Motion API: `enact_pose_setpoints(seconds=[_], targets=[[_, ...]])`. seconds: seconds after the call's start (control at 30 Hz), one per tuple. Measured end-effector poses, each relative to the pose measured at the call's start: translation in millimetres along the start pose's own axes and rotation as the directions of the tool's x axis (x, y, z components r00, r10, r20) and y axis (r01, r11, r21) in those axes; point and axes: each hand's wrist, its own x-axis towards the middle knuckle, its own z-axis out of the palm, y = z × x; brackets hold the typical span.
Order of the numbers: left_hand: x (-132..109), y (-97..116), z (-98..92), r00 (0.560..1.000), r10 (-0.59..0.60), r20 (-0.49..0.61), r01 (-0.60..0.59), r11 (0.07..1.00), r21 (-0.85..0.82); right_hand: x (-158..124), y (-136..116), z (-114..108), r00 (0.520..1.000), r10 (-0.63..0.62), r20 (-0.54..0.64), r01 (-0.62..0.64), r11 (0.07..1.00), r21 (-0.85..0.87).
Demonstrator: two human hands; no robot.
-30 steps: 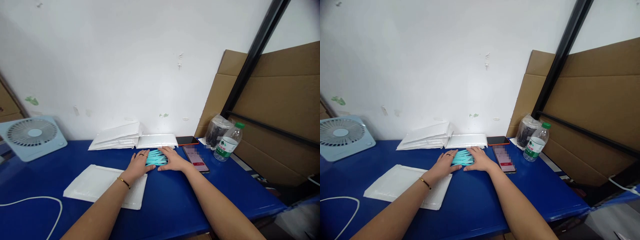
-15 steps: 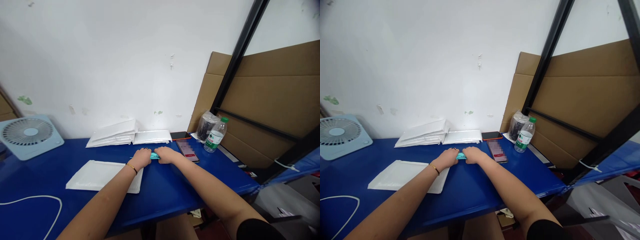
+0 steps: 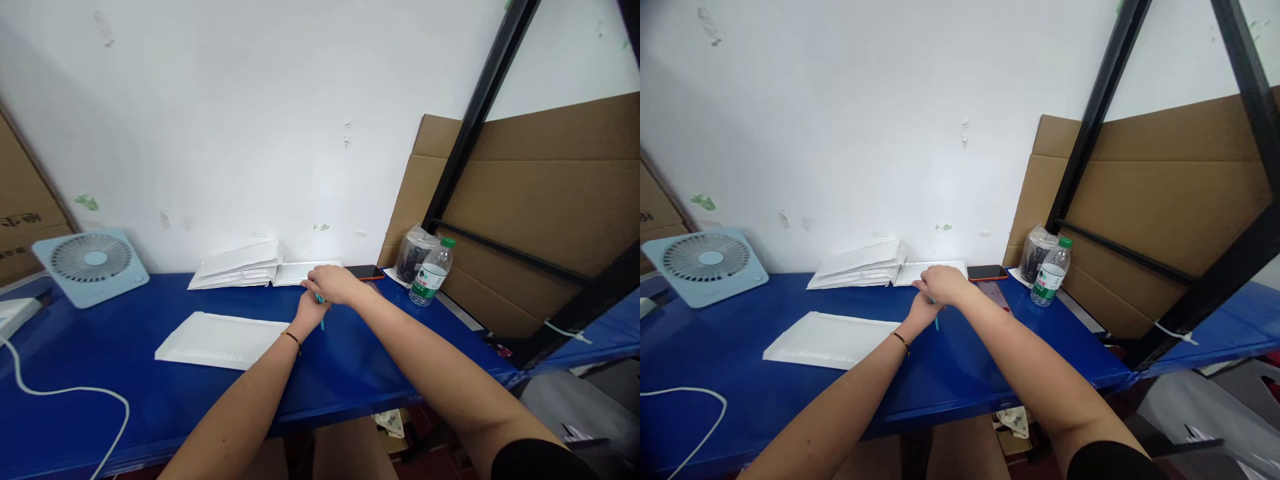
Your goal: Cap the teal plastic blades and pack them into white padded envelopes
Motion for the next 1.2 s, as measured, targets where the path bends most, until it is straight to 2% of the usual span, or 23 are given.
enact_pose_setpoints(seconds=[0.07,0.13,0.2,0.23,0.27,0.33,0.4,0.43,0.47,0.5,0.53,0.6,0.67,0.7,0.77,0.83,0.9,0.97,1.0,1.03,1.1,1.13,1.2], targets=[[-3.0,-2.2,-0.8,1.0,0.01,0.001,-0.01,0.999,0.03,-7.2,3.5,9.5,0.999,0.039,0.003,-0.039,0.995,0.094],[-5.3,1.6,-8.2,0.992,0.123,0.008,-0.122,0.974,0.193,-16.9,16.0,9.5,0.995,0.103,0.009,-0.102,0.952,0.29],[-8.1,10.9,-18.9,0.959,0.278,0.06,-0.278,0.872,0.403,-28.2,31.4,6.3,0.983,0.164,0.085,-0.183,0.817,0.547],[-9.9,17.0,-24.2,0.929,0.357,0.103,-0.358,0.79,0.498,-34.1,37.7,6.1,0.969,0.164,0.186,-0.247,0.71,0.66],[-12.2,23.5,-28.8,0.892,0.426,0.148,-0.43,0.705,0.564,-39.9,42.0,7.6,0.942,0.107,0.317,-0.316,0.596,0.739],[-17.8,36.1,-35.1,0.805,0.544,0.238,-0.554,0.545,0.629,-50.6,43.4,15.8,0.833,-0.104,0.544,-0.456,0.427,0.781],[-24.5,45.8,-37.3,0.702,0.625,0.342,-0.654,0.376,0.656,-59.2,37.0,27.3,0.722,-0.247,0.646,-0.522,0.418,0.744],[-27.8,49.2,-37.3,0.679,0.632,0.373,-0.674,0.337,0.657,-62.6,32.3,32.7,0.705,-0.239,0.668,-0.516,0.473,0.714],[-30.7,51.7,-37.2,0.688,0.614,0.387,-0.67,0.332,0.663,-65.4,27.1,37.0,0.717,-0.181,0.673,-0.486,0.563,0.669],[-33.0,53.5,-37.1,0.725,0.571,0.384,-0.642,0.36,0.677,-67.9,22.0,39.9,0.759,-0.083,0.646,-0.432,0.677,0.596],[-34.5,54.7,-37.5,0.781,0.504,0.369,-0.592,0.409,0.695,-70.2,17.1,41.5,0.823,0.027,0.567,-0.362,0.795,0.487],[-35.5,56.6,-40.5,0.889,0.317,0.33,-0.454,0.526,0.719,-74.0,8.6,41.0,0.943,0.16,0.292,-0.222,0.956,0.193],[-35.2,58.5,-46.0,0.933,0.144,0.331,-0.347,0.613,0.71,-77.0,2.5,36.8,0.986,0.153,0.069,-0.151,0.988,-0.037],[-35.5,59.4,-49.2,0.936,0.102,0.337,-0.321,0.636,0.701,-78.0,0.7,33.9,0.988,0.149,0.029,-0.146,0.987,-0.066],[-38.0,60.9,-55.1,0.934,0.119,0.336,-0.329,0.653,0.682,-79.2,-0.5,27.6,0.974,0.163,0.157,-0.182,0.977,0.115],[-43.3,61.2,-59.6,0.909,0.246,0.336,-0.413,0.636,0.652,-80.0,0.5,23.0,0.913,0.079,0.4,-0.249,0.885,0.394],[-50.1,60.7,-62.8,0.845,0.387,0.369,-0.535,0.592,0.603,-81.7,0.6,23.4,0.782,-0.156,0.603,-0.367,0.667,0.648],[-56.3,60.3,-65.2,0.767,0.481,0.425,-0.641,0.535,0.551,-84.7,-2.5,30.0,0.646,-0.403,0.648,-0.526,0.381,0.761],[-58.8,60.2,-66.3,0.739,0.498,0.453,-0.672,0.514,0.533,-86.3,-5.3,35.2,0.603,-0.493,0.627,-0.607,0.227,0.762],[-61.0,60.1,-67.5,0.726,0.497,0.475,-0.688,0.504,0.523,-87.9,-8.5,41.1,0.591,-0.538,0.601,-0.661,0.105,0.743],[-65.4,58.6,-70.6,0.743,0.479,0.467,-0.669,0.522,0.528,-90.2,-13.1,52.9,0.634,-0.5,0.59,-0.685,-0.009,0.729],[-68.2,56.2,-72.9,0.785,0.465,0.41,-0.619,0.555,0.556,-91.0,-13.3,58.0,0.665,-0.444,0.6,-0.678,-0.021,0.735],[-76.2,46.0,-79.8,0.902,0.385,0.198,-0.419,0.662,0.622,-92.2,-7.6,65.5,0.708,-0.316,0.632,-0.662,0.016,0.749]])
